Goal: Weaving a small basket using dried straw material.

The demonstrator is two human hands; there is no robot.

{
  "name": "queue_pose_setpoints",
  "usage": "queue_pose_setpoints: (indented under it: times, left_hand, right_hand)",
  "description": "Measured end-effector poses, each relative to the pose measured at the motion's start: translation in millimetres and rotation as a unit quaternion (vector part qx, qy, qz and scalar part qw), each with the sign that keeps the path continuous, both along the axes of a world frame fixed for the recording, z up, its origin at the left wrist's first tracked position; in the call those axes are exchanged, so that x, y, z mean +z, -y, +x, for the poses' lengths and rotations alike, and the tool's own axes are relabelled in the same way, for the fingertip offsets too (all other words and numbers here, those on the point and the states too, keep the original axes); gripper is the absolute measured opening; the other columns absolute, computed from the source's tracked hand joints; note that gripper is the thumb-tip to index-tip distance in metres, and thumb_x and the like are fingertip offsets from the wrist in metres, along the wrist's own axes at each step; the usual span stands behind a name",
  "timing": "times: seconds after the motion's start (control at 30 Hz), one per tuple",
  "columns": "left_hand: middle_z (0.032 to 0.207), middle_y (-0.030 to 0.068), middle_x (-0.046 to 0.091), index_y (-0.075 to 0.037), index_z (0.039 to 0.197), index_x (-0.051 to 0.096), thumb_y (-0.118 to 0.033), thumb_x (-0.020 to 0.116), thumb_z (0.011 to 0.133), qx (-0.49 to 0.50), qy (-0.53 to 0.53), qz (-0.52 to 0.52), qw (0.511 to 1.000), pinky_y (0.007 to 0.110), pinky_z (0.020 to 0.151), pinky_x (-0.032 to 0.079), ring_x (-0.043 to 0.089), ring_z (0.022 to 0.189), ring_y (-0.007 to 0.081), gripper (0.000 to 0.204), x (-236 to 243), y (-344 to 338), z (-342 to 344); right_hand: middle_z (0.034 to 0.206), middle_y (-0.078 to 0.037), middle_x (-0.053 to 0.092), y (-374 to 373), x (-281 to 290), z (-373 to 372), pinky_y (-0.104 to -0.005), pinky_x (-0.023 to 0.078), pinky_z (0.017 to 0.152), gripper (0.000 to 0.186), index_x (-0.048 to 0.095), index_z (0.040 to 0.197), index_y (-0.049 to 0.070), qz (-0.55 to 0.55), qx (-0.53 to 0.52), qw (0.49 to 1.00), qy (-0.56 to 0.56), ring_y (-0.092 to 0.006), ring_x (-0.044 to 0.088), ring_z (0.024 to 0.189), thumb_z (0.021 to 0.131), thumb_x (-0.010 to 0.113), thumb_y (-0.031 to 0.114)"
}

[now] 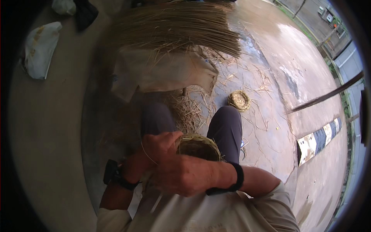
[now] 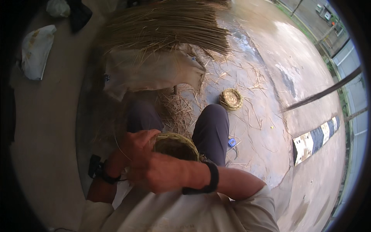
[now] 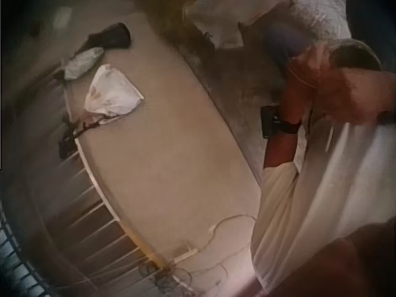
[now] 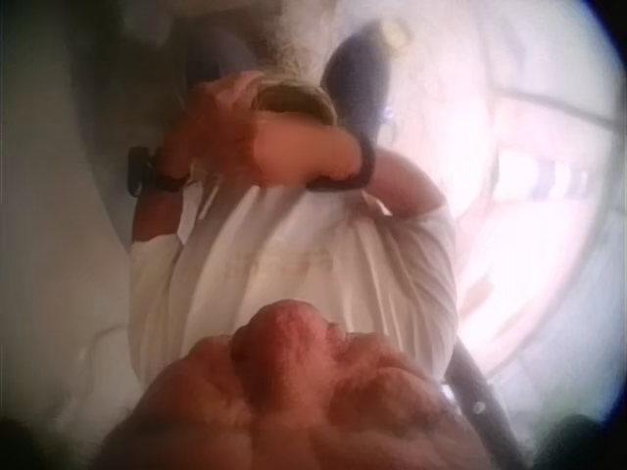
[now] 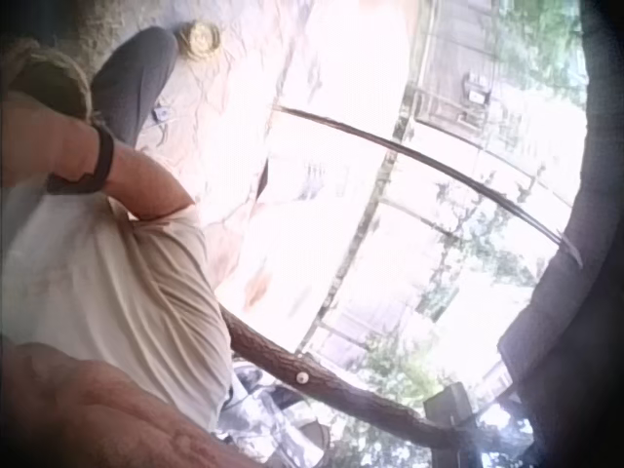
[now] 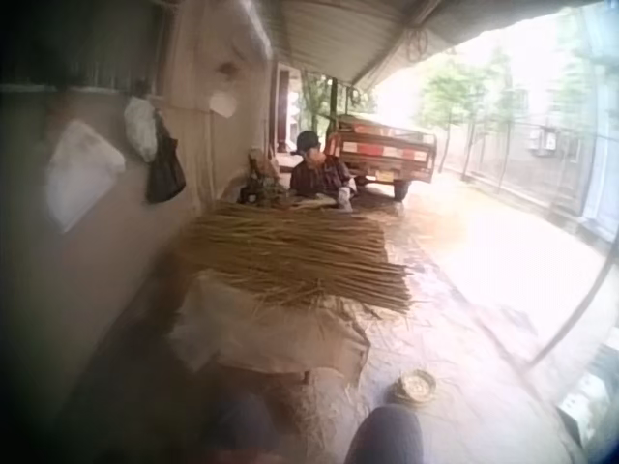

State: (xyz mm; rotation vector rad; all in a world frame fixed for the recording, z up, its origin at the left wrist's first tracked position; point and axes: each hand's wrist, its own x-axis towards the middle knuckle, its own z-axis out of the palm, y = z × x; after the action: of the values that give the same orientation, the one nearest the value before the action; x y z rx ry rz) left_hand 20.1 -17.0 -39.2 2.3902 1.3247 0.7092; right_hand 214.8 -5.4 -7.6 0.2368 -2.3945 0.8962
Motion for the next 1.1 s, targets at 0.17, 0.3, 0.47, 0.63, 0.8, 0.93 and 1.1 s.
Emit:
queue_pose_setpoints:
  times: [0.17,0.3,0.47,0.63,0.8,0.93,1.1]
  left_hand:
    - [0.105,0.0191,0.074,-0.003,0.124,0.070,-0.023,0.069,0.098,0.044,0.121,-0.053,0.990,0.047,0.076,0.060,0.074,0.095,0.0388,0.033,-23.0,5.5,-14.1]
    - [0.103,0.0214,0.072,-0.002,0.118,0.069,-0.022,0.070,0.097,0.058,0.093,-0.099,0.989,0.049,0.079,0.058,0.071,0.095,0.0435,0.028,-17.3,3.9,-16.1]
    - [0.098,0.0223,0.069,0.000,0.109,0.067,-0.018,0.069,0.098,0.118,0.097,-0.098,0.983,0.050,0.076,0.056,0.069,0.090,0.0451,0.021,-29.8,11.6,-20.1]
    - [0.096,0.0230,0.067,0.002,0.102,0.064,-0.015,0.067,0.098,0.218,0.126,-0.028,0.967,0.051,0.072,0.054,0.067,0.088,0.0467,0.017,-57.4,16.5,-47.1]
    - [0.092,0.0230,0.065,0.002,0.096,0.062,-0.015,0.067,0.098,0.269,0.083,-0.023,0.959,0.052,0.071,0.052,0.065,0.083,0.0463,0.018,-45.2,5.3,-59.9]
    - [0.090,0.0223,0.065,0.002,0.098,0.064,-0.015,0.068,0.097,0.229,0.048,0.021,0.972,0.052,0.071,0.052,0.065,0.081,0.0446,0.017,-27.2,3.4,-37.5]
    - [0.089,0.0205,0.066,0.001,0.105,0.067,-0.014,0.069,0.096,0.210,0.052,0.021,0.976,0.050,0.070,0.053,0.066,0.081,0.0430,0.018,-6.8,16.5,-15.9]
  right_hand:
    - [0.119,-0.021,0.069,10.8,-30.6,3.4,-0.0468,0.055,0.099,0.033,0.068,0.121,-0.003,-0.170,0.001,0.985,0.024,-0.0382,0.067,0.115,0.090,0.069,0.008]
    - [0.125,-0.022,0.069,9.4,-28.7,12.3,-0.0472,0.054,0.104,0.028,0.069,0.119,-0.003,-0.184,-0.007,0.980,0.070,-0.0385,0.066,0.120,0.096,0.068,0.012]
    - [0.130,-0.022,0.069,-10.3,-8.7,103.8,-0.0451,0.055,0.105,0.023,0.071,0.116,-0.005,-0.187,-0.217,0.950,0.125,-0.0412,0.065,0.125,0.096,0.067,0.005]
    - [0.127,-0.016,0.070,-19.4,-4.7,248.7,-0.0280,0.051,0.061,0.039,0.067,0.128,-0.009,-0.301,-0.656,0.682,0.119,-0.0154,0.063,0.076,0.106,0.044,0.013]
    - [0.095,-0.001,0.068,10.0,8.3,270.9,-0.0215,0.037,0.049,0.034,0.065,0.135,-0.004,-0.337,-0.728,0.597,0.013,-0.0041,0.047,0.058,0.108,0.053,0.012]
    - [0.110,-0.006,0.073,25.4,-21.7,188.5,-0.0263,0.050,0.063,0.034,0.067,0.131,-0.002,-0.483,-0.464,0.743,0.007,-0.0082,0.065,0.084,0.098,0.066,0.004]
    - [0.083,-0.015,0.071,18.4,-19.3,55.4,-0.0447,0.058,0.061,0.020,0.066,0.115,0.000,-0.135,-0.363,0.908,0.158,-0.0339,0.072,0.068,0.096,0.068,0.007]
